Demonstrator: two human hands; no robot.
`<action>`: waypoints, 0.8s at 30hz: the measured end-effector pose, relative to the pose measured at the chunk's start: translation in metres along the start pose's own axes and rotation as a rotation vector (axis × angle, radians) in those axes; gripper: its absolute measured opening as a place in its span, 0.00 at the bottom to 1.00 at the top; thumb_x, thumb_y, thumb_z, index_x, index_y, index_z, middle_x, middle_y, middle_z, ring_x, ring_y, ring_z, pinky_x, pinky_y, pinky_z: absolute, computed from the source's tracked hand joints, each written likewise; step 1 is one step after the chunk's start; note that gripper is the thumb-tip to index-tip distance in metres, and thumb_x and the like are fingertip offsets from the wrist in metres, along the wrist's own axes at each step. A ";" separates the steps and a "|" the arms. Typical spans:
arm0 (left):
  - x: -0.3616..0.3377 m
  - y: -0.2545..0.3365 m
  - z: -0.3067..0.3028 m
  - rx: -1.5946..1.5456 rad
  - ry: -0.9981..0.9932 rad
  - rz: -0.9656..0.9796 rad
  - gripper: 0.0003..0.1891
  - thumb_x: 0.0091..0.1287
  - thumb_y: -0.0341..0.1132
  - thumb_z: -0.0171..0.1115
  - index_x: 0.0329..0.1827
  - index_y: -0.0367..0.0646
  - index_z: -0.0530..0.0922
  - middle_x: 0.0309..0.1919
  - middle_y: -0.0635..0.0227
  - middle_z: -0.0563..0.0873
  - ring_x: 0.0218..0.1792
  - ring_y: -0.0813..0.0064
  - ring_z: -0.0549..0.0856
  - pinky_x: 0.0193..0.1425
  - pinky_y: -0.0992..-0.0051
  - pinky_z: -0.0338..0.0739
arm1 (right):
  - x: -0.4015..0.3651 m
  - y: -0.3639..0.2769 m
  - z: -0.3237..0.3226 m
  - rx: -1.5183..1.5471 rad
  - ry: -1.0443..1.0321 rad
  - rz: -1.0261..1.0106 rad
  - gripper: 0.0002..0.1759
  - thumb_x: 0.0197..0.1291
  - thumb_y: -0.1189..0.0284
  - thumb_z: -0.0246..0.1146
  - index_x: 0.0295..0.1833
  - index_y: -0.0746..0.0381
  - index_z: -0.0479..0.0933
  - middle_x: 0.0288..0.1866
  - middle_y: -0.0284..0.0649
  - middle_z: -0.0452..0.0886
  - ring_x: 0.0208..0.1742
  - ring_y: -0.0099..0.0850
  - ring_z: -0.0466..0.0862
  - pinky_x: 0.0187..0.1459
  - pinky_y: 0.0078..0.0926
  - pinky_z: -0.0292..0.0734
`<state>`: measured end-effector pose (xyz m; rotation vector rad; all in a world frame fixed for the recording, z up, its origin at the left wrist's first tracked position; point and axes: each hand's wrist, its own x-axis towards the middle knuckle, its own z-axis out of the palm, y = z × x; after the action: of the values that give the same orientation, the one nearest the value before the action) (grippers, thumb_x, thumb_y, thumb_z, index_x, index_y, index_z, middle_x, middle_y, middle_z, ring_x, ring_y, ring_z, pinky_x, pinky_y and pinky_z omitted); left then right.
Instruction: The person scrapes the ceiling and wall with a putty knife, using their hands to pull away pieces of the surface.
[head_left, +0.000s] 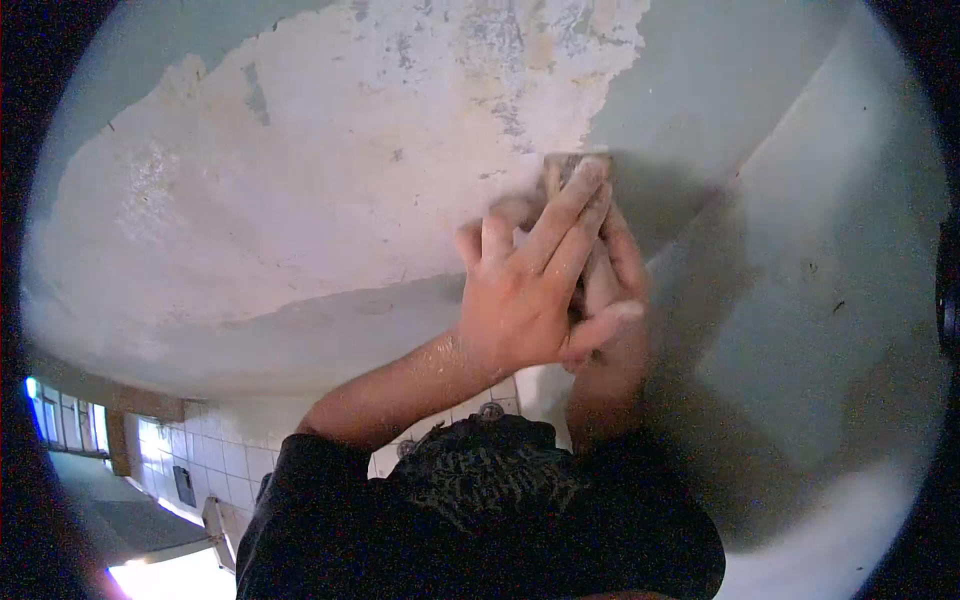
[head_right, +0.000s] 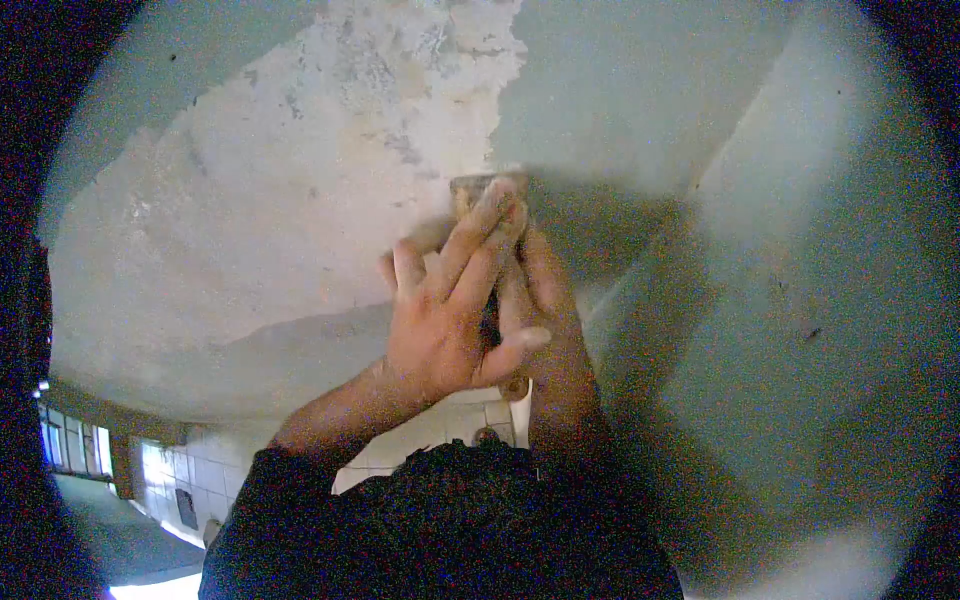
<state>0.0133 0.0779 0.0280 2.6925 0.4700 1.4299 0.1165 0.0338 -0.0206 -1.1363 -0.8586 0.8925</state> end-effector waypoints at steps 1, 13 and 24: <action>-0.007 -0.005 0.004 -0.003 0.021 0.003 0.41 0.56 0.68 0.50 0.61 0.41 0.73 0.68 0.68 0.67 0.39 0.61 0.70 0.44 0.62 0.61 | 0.002 0.005 0.010 0.000 -0.003 -0.012 0.24 0.70 0.63 0.50 0.67 0.61 0.61 0.56 0.41 0.73 0.46 0.26 0.74 0.44 0.24 0.71; 0.002 -0.004 -0.002 -0.018 -0.107 -0.031 0.44 0.56 0.66 0.51 0.67 0.39 0.65 0.70 0.58 0.64 0.56 0.56 0.71 0.59 0.61 0.60 | -0.001 0.001 -0.002 -0.036 0.037 -0.025 0.24 0.70 0.62 0.50 0.67 0.60 0.61 0.56 0.41 0.73 0.45 0.26 0.74 0.42 0.24 0.71; -0.005 -0.016 0.006 -0.046 0.047 0.022 0.43 0.57 0.68 0.48 0.64 0.41 0.69 0.69 0.68 0.67 0.44 0.61 0.71 0.49 0.63 0.62 | -0.016 0.009 0.010 -0.022 0.076 -0.049 0.24 0.70 0.62 0.50 0.67 0.60 0.61 0.56 0.40 0.73 0.43 0.26 0.74 0.41 0.23 0.71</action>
<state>0.0115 0.0918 0.0179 2.6415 0.4065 1.4932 0.0996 0.0245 -0.0294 -1.1564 -0.8319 0.7966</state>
